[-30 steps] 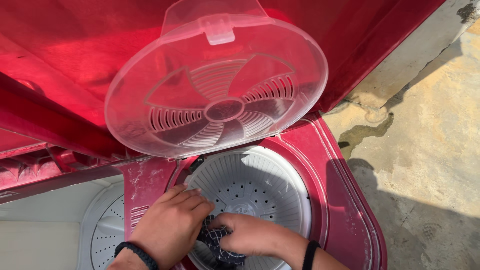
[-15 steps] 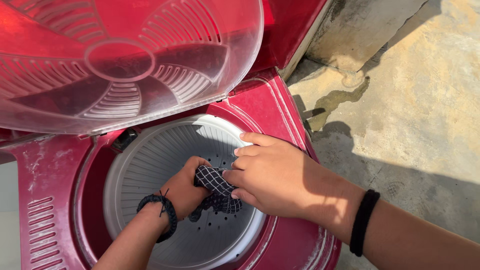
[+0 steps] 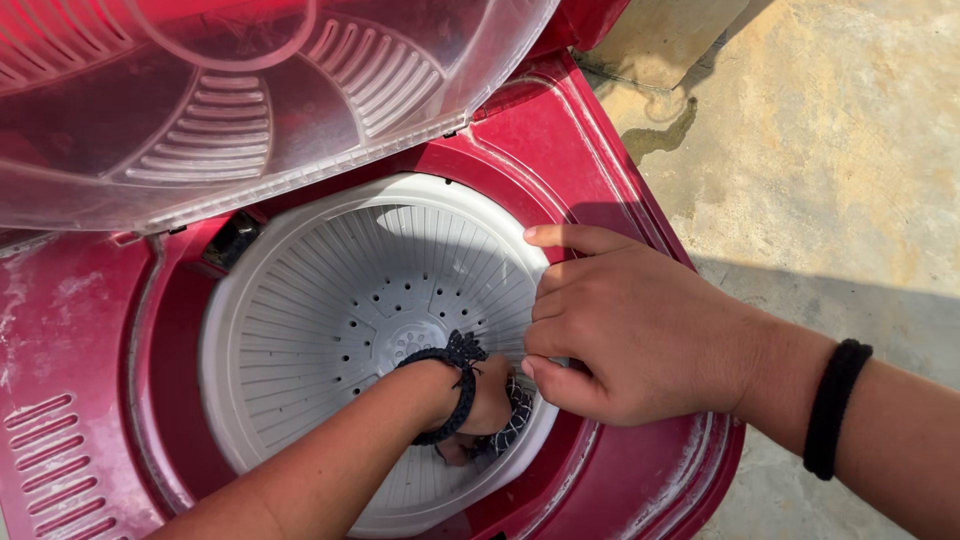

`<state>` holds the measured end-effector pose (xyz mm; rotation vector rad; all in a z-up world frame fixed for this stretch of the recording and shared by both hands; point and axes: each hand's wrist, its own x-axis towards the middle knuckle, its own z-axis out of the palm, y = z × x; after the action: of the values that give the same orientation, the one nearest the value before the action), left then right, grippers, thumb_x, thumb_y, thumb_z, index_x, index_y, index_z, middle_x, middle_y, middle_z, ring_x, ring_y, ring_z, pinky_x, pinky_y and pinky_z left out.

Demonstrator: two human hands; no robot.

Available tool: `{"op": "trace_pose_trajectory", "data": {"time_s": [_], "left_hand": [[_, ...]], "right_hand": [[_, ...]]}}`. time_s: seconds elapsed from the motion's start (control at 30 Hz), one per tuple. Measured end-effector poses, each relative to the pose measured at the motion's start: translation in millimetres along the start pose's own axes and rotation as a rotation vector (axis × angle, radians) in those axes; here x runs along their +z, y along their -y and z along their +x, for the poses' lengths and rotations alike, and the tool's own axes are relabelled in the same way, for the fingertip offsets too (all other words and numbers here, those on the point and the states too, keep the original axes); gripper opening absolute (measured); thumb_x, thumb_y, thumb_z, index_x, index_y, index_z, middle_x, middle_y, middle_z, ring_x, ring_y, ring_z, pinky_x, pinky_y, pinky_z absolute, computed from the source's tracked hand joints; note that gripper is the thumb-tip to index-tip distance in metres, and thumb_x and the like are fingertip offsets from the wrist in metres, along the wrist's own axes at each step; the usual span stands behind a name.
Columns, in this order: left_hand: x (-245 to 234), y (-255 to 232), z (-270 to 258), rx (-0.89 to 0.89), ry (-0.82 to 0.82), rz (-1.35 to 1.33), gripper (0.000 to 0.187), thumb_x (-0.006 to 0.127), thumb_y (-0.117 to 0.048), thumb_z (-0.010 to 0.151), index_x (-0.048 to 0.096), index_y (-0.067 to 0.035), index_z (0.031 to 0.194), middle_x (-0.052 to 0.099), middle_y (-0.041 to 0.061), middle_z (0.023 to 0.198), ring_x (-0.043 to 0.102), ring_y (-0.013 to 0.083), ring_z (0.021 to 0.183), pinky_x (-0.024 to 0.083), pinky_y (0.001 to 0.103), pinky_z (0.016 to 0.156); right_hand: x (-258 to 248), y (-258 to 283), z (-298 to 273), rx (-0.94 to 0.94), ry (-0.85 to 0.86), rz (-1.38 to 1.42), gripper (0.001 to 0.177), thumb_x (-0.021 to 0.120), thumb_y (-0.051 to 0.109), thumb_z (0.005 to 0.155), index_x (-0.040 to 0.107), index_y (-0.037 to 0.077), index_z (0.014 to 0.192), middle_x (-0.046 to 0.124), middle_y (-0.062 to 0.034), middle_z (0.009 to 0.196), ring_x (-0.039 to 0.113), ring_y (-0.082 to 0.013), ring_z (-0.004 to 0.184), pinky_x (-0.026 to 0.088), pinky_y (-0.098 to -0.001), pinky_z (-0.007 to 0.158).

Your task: The person places a checkered cloth into the spin-dryer compartment of a red washing machine, presses it down by hand, and covers it with a plastic guard.

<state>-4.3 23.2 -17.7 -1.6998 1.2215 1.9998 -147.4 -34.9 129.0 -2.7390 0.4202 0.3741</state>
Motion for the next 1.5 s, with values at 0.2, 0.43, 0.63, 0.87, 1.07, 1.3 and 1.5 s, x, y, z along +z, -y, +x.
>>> {"op": "trace_pose_trajectory", "data": {"time_s": [0.2, 0.43, 0.63, 0.87, 1.07, 1.3, 1.5], "left_hand": [[-7, 10, 35, 0.151, -0.093, -0.314, 0.024, 0.058, -0.006, 0.094, 0.068, 0.006, 0.113, 0.076, 0.019, 0.101, 0.078, 0.0295, 0.085, 0.069, 0.041, 0.072], [-31, -5, 39, 0.459, -0.350, -0.865, 0.035, 0.061, -0.006, 0.091, 0.052, -0.011, 0.125, 0.073, 0.014, 0.105, 0.078, 0.0265, 0.085, 0.068, 0.040, 0.071], [-16, 5, 33, 0.112, 0.077, -0.151, 0.045, 0.064, -0.001, 0.089, 0.056, -0.002, 0.134, 0.069, 0.026, 0.114, 0.076, 0.0368, 0.093, 0.066, 0.047, 0.073], [-6, 23, 62, -0.095, 0.120, -0.083, 0.057, 0.055, 0.002, 0.093, 0.036, 0.001, 0.146, 0.067, 0.030, 0.126, 0.077, 0.0387, 0.102, 0.066, 0.045, 0.077], [-29, -8, 23, 0.204, -0.256, -0.505, 0.071, 0.076, -0.004, 0.087, 0.035, -0.004, 0.145, 0.074, 0.023, 0.113, 0.079, 0.0316, 0.089, 0.067, 0.040, 0.071], [-35, -2, 42, 0.359, -0.148, -0.596, 0.058, 0.068, 0.003, 0.081, 0.052, -0.014, 0.135, 0.078, 0.017, 0.103, 0.081, 0.0267, 0.085, 0.070, 0.040, 0.069], [-25, 10, 47, 0.027, 0.244, -0.044, 0.044, 0.072, 0.001, 0.078, 0.064, -0.004, 0.121, 0.077, 0.015, 0.103, 0.080, 0.0255, 0.083, 0.065, 0.040, 0.068]], "right_hand": [[6, 21, 0, -0.010, 0.072, -0.004, 0.035, 0.051, 0.026, 0.089, 0.070, 0.010, 0.065, 0.068, -0.0086, 0.064, 0.066, -0.0275, 0.070, 0.035, -0.0491, 0.111], [11, 25, 1, 0.065, -0.074, 0.026, 0.033, 0.053, 0.027, 0.083, 0.069, 0.010, 0.060, 0.068, -0.0083, 0.060, 0.067, -0.0267, 0.069, 0.039, -0.0471, 0.107], [13, 28, 5, 0.180, -0.023, -0.088, 0.040, 0.051, 0.030, 0.086, 0.070, 0.011, 0.056, 0.068, -0.0108, 0.059, 0.065, -0.0288, 0.068, 0.040, -0.0441, 0.105], [20, 46, 25, 0.404, 0.111, -0.254, 0.050, 0.045, 0.034, 0.095, 0.073, 0.013, 0.060, 0.070, -0.0075, 0.066, 0.063, -0.0224, 0.081, 0.037, -0.0397, 0.098], [24, 44, 28, 0.442, 0.193, -0.236, 0.045, 0.048, 0.037, 0.093, 0.076, 0.012, 0.070, 0.074, -0.0044, 0.074, 0.062, -0.0193, 0.093, 0.034, -0.0386, 0.102], [37, 35, 24, 0.392, -0.038, -0.317, 0.040, 0.055, 0.037, 0.085, 0.080, 0.015, 0.064, 0.076, -0.0112, 0.081, 0.062, -0.0230, 0.120, 0.014, -0.0435, 0.126], [24, 41, 20, 0.456, 0.034, -0.134, 0.038, 0.054, 0.033, 0.080, 0.076, 0.008, 0.063, 0.072, -0.0111, 0.065, 0.067, -0.0236, 0.092, 0.011, -0.0396, 0.132]]}}
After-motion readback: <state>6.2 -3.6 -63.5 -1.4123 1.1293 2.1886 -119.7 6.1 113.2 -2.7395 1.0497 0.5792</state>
